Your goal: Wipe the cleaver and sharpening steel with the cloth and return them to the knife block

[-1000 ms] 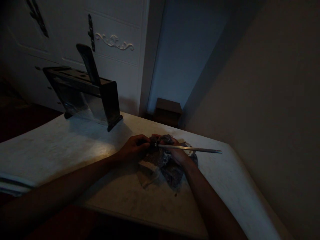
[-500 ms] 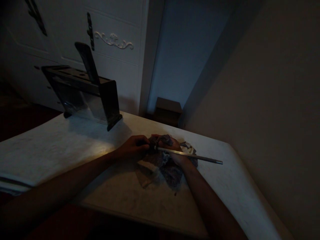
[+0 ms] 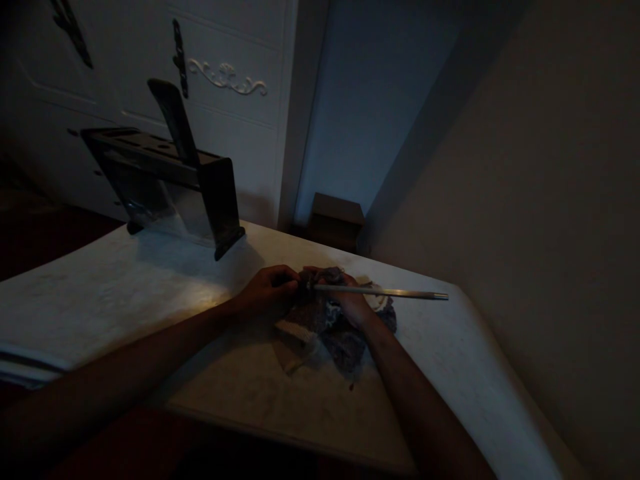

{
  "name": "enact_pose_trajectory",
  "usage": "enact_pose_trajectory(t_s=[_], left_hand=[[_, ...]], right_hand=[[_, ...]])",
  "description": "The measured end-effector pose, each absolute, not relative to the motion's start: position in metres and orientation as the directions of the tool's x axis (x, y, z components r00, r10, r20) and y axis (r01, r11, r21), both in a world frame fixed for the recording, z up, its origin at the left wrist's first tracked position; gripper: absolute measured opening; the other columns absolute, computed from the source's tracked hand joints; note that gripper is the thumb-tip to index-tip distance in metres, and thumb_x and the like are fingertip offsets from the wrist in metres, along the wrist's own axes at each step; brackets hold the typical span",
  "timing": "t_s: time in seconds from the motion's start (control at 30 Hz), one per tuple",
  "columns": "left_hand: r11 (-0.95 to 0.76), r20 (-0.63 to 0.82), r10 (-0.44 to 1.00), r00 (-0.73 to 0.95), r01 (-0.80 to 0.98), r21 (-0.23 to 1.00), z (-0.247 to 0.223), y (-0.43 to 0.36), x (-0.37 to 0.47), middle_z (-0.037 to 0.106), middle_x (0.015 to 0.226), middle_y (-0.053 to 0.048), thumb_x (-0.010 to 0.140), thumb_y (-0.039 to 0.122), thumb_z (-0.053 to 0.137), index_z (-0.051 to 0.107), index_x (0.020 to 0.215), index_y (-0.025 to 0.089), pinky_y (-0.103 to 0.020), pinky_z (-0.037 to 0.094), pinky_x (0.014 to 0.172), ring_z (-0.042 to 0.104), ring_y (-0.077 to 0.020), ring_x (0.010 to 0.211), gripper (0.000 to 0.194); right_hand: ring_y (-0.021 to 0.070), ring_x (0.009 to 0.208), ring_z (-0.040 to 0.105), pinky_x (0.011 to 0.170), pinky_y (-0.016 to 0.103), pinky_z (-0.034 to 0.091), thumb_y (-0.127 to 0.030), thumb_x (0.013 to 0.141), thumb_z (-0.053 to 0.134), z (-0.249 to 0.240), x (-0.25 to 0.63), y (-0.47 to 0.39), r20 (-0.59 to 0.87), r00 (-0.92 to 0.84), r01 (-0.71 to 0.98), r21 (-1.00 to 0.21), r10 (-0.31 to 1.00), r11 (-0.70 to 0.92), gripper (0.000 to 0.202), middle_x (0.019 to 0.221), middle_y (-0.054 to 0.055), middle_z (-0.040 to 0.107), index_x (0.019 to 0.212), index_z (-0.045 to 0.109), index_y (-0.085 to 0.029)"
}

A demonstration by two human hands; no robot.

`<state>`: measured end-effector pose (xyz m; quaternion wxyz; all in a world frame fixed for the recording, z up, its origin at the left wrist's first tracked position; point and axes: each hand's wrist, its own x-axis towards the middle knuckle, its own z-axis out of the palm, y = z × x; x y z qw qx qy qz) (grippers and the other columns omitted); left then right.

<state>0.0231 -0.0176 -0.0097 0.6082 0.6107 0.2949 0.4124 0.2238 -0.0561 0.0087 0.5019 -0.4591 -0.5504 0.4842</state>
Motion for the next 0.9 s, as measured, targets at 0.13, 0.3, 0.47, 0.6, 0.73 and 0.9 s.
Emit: enact_pose_trajectory(t_s=[0.13,0.3,0.47,0.6,0.73,0.9], left_hand=[[-0.056,0.125,0.867,0.482,-0.157,0.986,-0.0100,-0.0187,0.0240,0.066,0.077,-0.004,0.064,0.043,0.079,0.065,0.080,0.013,-0.030,0.048,0.069,0.060,-0.0152,0.071,0.037],[-0.066,0.146,0.875,0.462,-0.186,0.980,-0.0081,-0.0190,0.0234,0.065,0.079,-0.003,0.064,0.041,0.080,0.065,0.081,0.013,-0.029,0.047,0.071,0.059,-0.0146,0.072,0.036],[-0.013,0.121,0.914,0.388,-0.269,0.963,-0.0120,-0.0135,0.0229,0.063,0.077,-0.001,0.063,0.049,0.080,0.064,0.084,0.014,-0.025,0.045,0.064,0.055,-0.0114,0.067,0.044],[0.046,0.075,0.931,0.356,-0.317,0.947,-0.0145,-0.0095,0.0229,0.062,0.076,0.001,0.065,0.050,0.080,0.065,0.090,0.015,-0.023,0.044,0.061,0.054,-0.0097,0.063,0.045],[0.050,0.096,0.919,0.383,-0.355,0.934,-0.0107,-0.0110,0.0225,0.069,0.102,-0.006,0.067,0.044,0.080,0.069,0.108,0.017,-0.028,0.049,0.078,0.064,-0.0156,0.086,0.050],[0.076,0.091,0.898,0.431,-0.356,0.932,-0.0088,-0.0153,0.0210,0.069,0.115,-0.013,0.066,0.038,0.082,0.070,0.115,0.015,-0.037,0.048,0.091,0.065,-0.0236,0.102,0.055]], right_hand=[[0.0216,0.074,0.063,0.078,0.037,0.052,-0.038,0.054,0.084,0.0066,0.2271,-0.0548,0.112,-0.037,-0.012,-0.994,0.993,0.112,0.024,0.074,0.000,0.070,0.068,0.071,-0.024],[0.0238,0.086,0.066,0.089,0.038,0.050,-0.039,0.061,0.083,0.0077,0.2253,-0.0568,0.069,-0.139,-0.059,-0.996,0.988,0.062,0.025,0.086,0.002,0.073,0.078,0.074,-0.024],[0.0236,0.083,0.068,0.086,0.038,0.052,-0.046,0.055,0.087,0.0070,0.2222,-0.0589,0.044,-0.063,-0.057,-0.998,0.997,0.041,0.038,0.085,0.002,0.075,0.083,0.074,-0.024],[0.0225,0.082,0.068,0.084,0.037,0.053,-0.048,0.063,0.084,0.0062,0.2211,-0.0607,0.052,-0.088,-0.054,-0.997,0.995,0.047,0.034,0.086,0.002,0.074,0.086,0.074,-0.025],[0.0238,0.084,0.069,0.083,0.037,0.053,-0.049,0.065,0.083,0.0044,0.2202,-0.0610,0.063,-0.068,-0.033,-0.998,0.996,0.060,0.037,0.088,0.003,0.074,0.089,0.074,-0.024],[0.0242,0.086,0.068,0.082,0.036,0.053,-0.050,0.062,0.085,-0.0014,0.2222,-0.0572,0.079,-0.024,0.016,-0.997,0.997,0.080,0.042,0.093,0.004,0.075,0.092,0.073,-0.023]])
